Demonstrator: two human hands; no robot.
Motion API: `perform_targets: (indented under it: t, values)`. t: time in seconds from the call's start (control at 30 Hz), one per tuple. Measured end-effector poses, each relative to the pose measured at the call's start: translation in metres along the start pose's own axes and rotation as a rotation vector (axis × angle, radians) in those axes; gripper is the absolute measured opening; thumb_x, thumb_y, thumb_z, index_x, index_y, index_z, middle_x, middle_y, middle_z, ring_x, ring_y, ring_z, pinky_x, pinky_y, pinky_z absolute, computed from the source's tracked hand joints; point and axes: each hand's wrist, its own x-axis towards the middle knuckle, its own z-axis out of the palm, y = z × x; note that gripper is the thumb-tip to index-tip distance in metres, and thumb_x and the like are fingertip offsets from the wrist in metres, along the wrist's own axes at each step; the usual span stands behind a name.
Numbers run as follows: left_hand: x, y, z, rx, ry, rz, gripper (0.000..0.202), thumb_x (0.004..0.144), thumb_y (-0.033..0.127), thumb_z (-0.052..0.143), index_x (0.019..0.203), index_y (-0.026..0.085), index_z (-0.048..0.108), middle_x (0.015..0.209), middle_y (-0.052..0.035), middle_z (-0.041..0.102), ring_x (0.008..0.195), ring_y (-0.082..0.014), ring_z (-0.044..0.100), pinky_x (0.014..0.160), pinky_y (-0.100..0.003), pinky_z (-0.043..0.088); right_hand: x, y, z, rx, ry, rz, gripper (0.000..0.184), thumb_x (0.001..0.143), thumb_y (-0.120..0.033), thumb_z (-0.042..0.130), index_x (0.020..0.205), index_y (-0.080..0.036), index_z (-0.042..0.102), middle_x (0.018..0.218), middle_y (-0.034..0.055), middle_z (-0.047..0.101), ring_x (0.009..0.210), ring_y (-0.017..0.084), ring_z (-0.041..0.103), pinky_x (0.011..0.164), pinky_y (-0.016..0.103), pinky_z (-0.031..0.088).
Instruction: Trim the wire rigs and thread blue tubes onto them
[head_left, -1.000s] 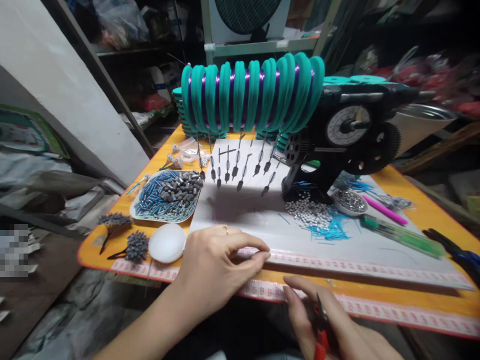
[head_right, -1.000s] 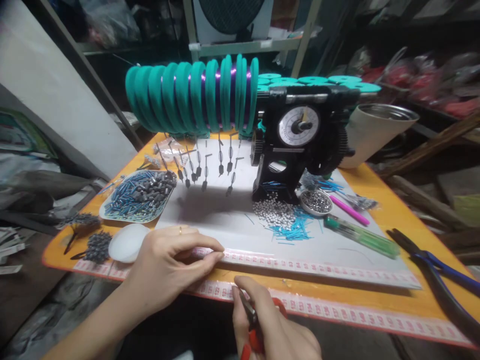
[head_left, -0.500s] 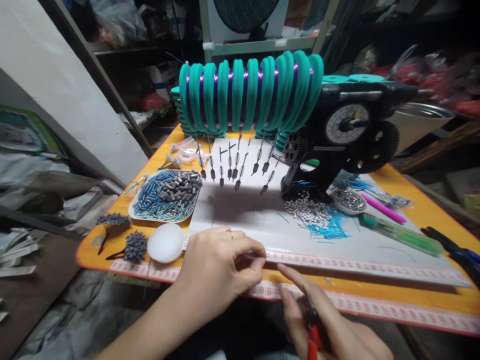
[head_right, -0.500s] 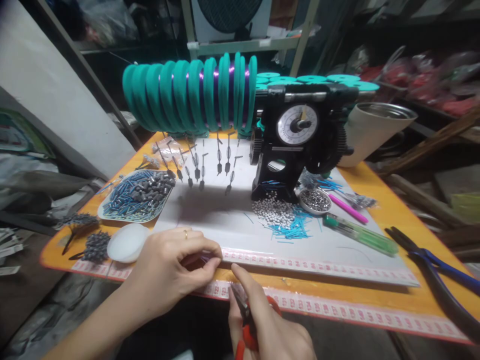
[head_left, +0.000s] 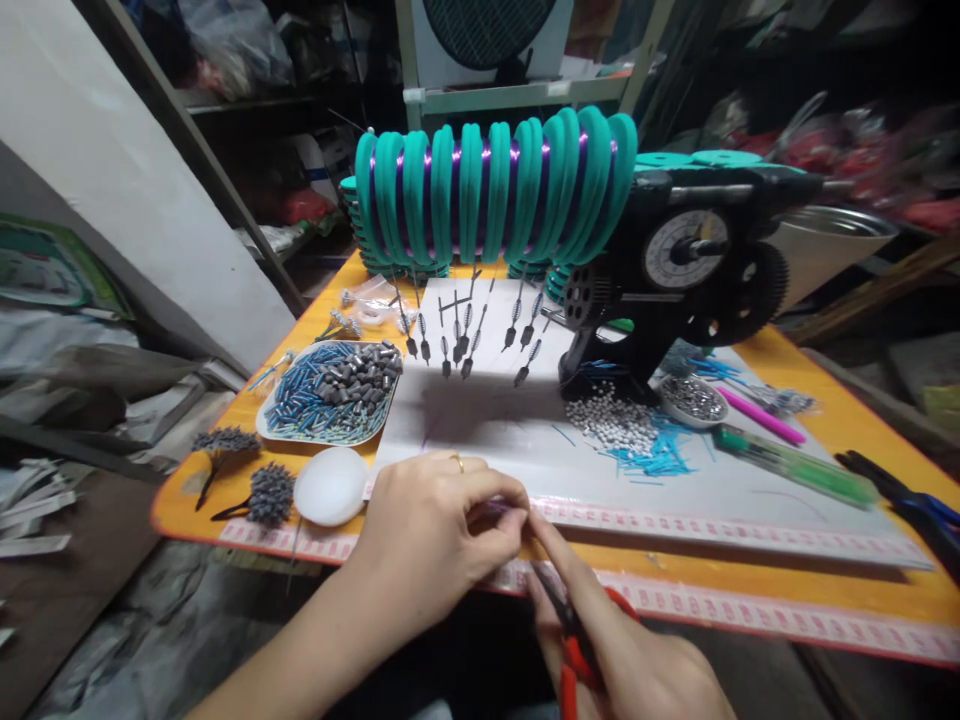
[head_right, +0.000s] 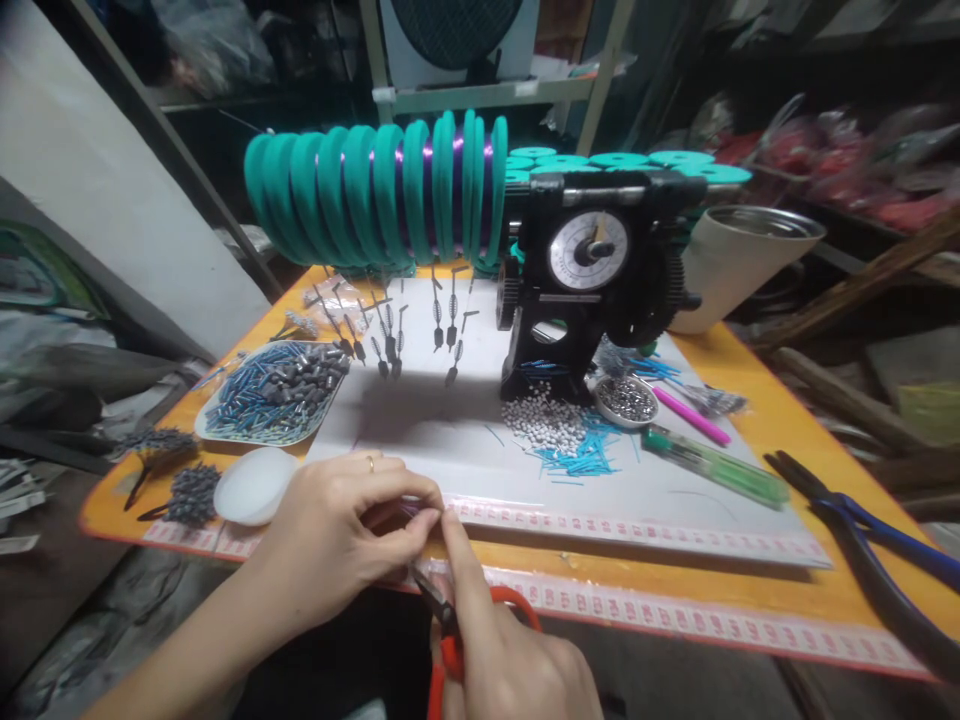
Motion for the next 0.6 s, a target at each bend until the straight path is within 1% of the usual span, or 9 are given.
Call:
perform_targets:
  t: [0.07,0.13,0.2,0.3,0.37,0.5,0.6]
  values:
    - [-0.001,-0.001,-0.001,0.009,-0.011,0.001,0.012,0.081,0.017,0.066,0.081,0.023,0.076,0.068,0.0012,0.070,0.065,-0.0165,0.060,0.059,-0.028,0.040,-0.001,0.001,0.002,-0.035,-0.020,-0.020,0.068,0.086,-0.010,0.046,0.151,-0.009,0.027,0.069,-0.0032,0.069,0.042,0.008,0.060,0.040,0.015,0.046]
    - [-0.004,-0.004,-0.003,0.019,-0.013,0.017,0.012,0.083,0.018,0.065,0.084,0.023,0.076,0.067,0.0009,0.067,0.065,-0.0168,0.058,0.058,-0.028,0.039,0.000,0.000,0.003,-0.083,-0.015,-0.034,0.069,0.085,-0.008,0.043,0.151,-0.006,0.025,0.065,-0.0049,0.066,0.040,0.008,0.059,0.038,0.017,0.044]
    - [-0.006,-0.007,-0.004,0.021,-0.002,0.038,0.013,0.086,0.019,0.063,0.087,0.023,0.075,0.069,0.0002,0.064,0.066,-0.0172,0.058,0.059,-0.029,0.039,0.002,-0.002,0.003,-0.136,0.007,-0.061,0.062,0.088,-0.009,0.040,0.149,-0.003,0.030,0.059,-0.0063,0.062,0.037,0.008,0.057,0.036,0.019,0.041]
    - [-0.011,-0.012,-0.006,-0.008,0.019,0.047,0.015,0.087,0.016,0.061,0.089,0.022,0.074,0.076,-0.0015,0.064,0.071,-0.0172,0.059,0.064,-0.029,0.041,0.004,-0.004,0.002,-0.204,0.049,-0.103,0.049,0.097,-0.017,0.038,0.143,0.001,0.039,0.055,-0.0063,0.058,0.032,0.006,0.051,0.034,0.019,0.036]
    - [-0.013,-0.015,-0.008,-0.039,0.027,0.050,0.016,0.088,0.014,0.059,0.090,0.021,0.073,0.079,-0.0020,0.064,0.073,-0.0168,0.059,0.066,-0.029,0.042,0.004,-0.005,0.003,-0.223,0.053,-0.104,0.048,0.098,-0.019,0.038,0.142,0.001,0.040,0.053,-0.0066,0.056,0.032,0.005,0.050,0.035,0.019,0.036]
    - [-0.016,-0.018,-0.010,-0.072,0.032,0.059,0.016,0.089,0.012,0.058,0.090,0.020,0.072,0.079,-0.0015,0.063,0.074,-0.0155,0.059,0.065,-0.027,0.042,0.004,-0.007,0.006,-0.208,0.044,-0.082,0.052,0.092,-0.011,0.038,0.143,0.002,0.036,0.053,-0.0078,0.055,0.033,0.006,0.051,0.035,0.019,0.038]
    - [-0.017,-0.019,-0.011,-0.091,0.031,0.062,0.016,0.089,0.011,0.058,0.089,0.020,0.071,0.079,-0.0010,0.063,0.072,-0.0138,0.059,0.062,-0.024,0.042,0.005,-0.009,0.007,-0.241,0.058,-0.079,0.053,0.088,-0.009,0.041,0.139,0.002,0.042,0.050,-0.0091,0.052,0.029,0.007,0.048,0.032,0.021,0.034]
